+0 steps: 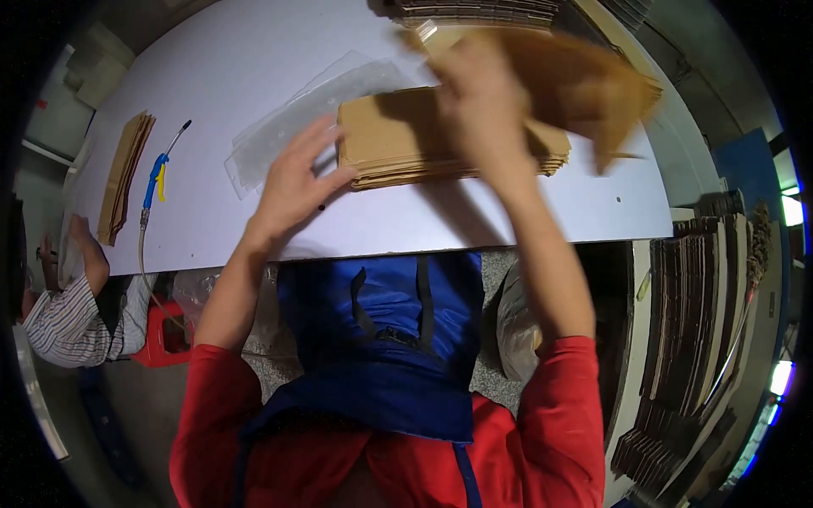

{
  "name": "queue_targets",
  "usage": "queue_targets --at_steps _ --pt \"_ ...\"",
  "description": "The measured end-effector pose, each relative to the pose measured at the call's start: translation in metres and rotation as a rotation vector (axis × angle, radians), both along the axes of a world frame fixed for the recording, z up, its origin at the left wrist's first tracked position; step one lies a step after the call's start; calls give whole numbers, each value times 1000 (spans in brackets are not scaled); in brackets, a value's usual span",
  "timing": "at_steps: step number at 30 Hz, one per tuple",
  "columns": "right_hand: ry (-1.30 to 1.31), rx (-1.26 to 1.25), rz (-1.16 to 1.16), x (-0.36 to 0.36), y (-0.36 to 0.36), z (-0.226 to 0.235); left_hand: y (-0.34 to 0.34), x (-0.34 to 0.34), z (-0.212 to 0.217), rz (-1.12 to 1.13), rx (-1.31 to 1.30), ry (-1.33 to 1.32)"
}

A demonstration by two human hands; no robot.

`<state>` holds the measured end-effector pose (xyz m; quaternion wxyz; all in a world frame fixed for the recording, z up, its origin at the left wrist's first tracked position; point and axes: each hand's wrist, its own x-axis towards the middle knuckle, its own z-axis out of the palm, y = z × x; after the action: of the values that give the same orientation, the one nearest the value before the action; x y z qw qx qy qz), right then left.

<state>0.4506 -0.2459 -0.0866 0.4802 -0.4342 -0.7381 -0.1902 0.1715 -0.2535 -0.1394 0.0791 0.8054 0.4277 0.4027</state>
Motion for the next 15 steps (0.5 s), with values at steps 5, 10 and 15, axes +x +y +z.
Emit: queue_targets --at_steps 5,10,15 --pt "-77 -138 114 -51 0 -57 10 6 5 -139 -148 52" --pt "192 -601 115 -52 -17 -27 32 -11 -17 -168 275 94" --pt "315 -975 27 -56 -28 -7 54 -21 -24 -249 346 221"
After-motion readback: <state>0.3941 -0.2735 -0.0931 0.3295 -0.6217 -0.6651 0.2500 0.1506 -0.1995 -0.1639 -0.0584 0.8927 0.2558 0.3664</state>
